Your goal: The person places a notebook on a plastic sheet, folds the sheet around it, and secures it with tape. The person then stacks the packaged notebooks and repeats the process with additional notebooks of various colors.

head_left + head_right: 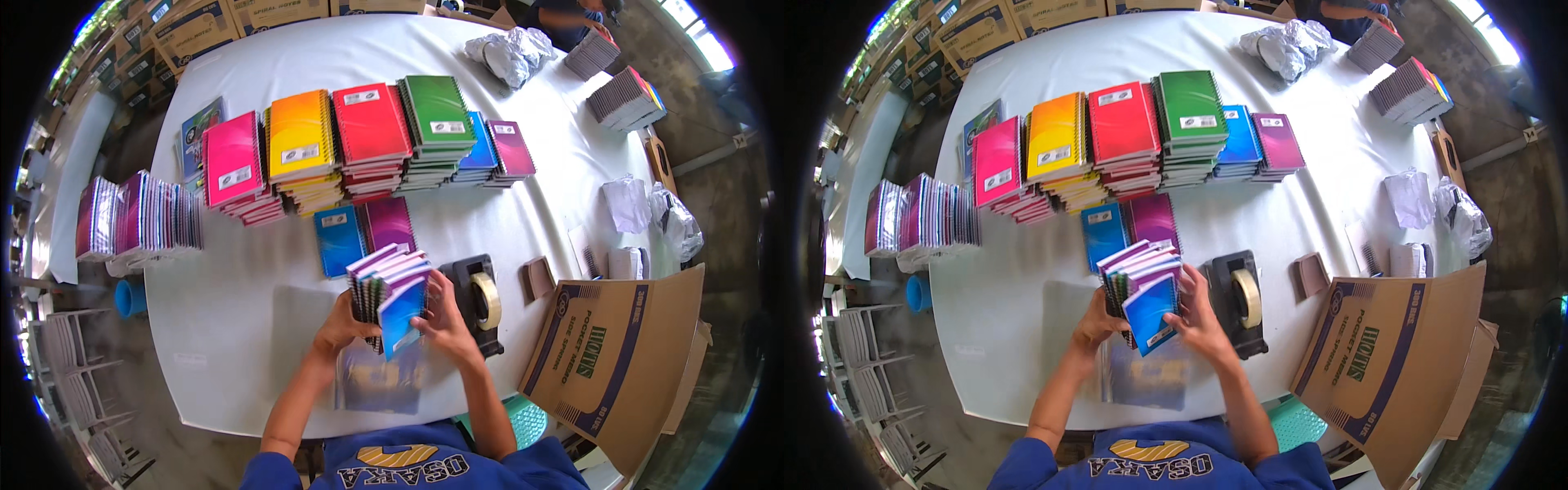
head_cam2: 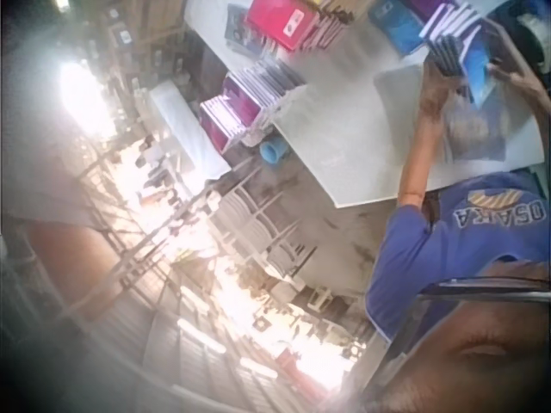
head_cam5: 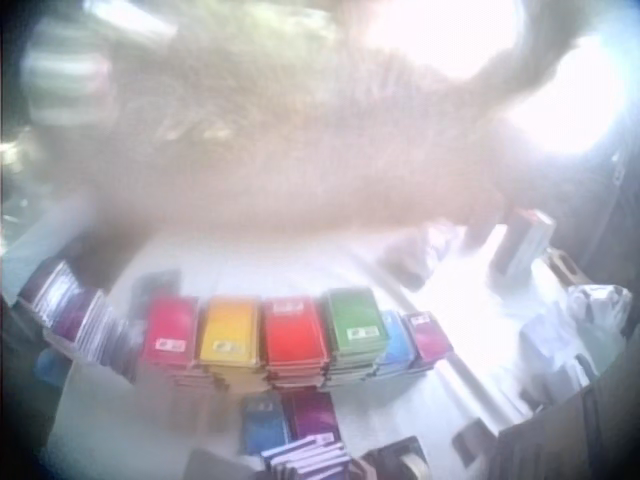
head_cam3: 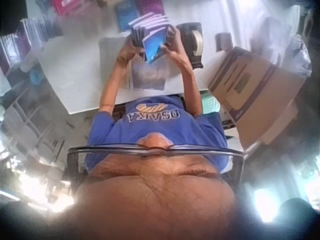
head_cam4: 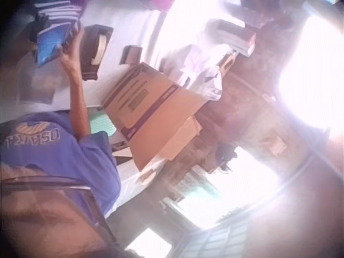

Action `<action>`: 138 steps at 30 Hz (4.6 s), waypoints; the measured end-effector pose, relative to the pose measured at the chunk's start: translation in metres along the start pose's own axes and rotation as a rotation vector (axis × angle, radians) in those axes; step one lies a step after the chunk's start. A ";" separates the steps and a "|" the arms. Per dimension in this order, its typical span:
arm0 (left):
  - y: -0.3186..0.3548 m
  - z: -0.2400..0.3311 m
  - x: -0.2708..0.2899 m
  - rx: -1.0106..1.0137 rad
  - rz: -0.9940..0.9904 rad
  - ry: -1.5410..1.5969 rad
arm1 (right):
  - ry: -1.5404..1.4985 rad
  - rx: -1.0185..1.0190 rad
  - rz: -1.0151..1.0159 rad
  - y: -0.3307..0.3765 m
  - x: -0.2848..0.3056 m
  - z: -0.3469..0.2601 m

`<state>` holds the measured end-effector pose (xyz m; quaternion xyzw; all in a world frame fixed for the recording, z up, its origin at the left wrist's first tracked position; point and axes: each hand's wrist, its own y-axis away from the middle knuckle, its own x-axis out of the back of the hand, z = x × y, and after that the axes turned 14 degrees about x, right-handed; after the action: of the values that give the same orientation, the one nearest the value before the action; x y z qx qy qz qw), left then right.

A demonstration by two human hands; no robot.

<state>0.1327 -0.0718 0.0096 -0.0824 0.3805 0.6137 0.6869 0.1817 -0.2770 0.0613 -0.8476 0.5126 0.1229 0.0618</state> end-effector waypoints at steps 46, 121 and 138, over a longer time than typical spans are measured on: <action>0.087 -0.021 0.049 -0.292 0.159 -0.593 | 0.498 0.420 -0.169 0.045 -0.075 0.116; 0.125 -0.024 0.080 0.404 0.527 -0.590 | 1.442 -0.005 0.774 0.169 -0.061 0.117; 0.119 -0.045 0.065 -0.011 0.270 -0.475 | 1.471 0.329 0.241 0.133 -0.209 0.097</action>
<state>0.0028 -0.0194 -0.0202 0.1114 0.2129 0.7040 0.6683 -0.0429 -0.1387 0.0275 -0.6292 0.5222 -0.5455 -0.1840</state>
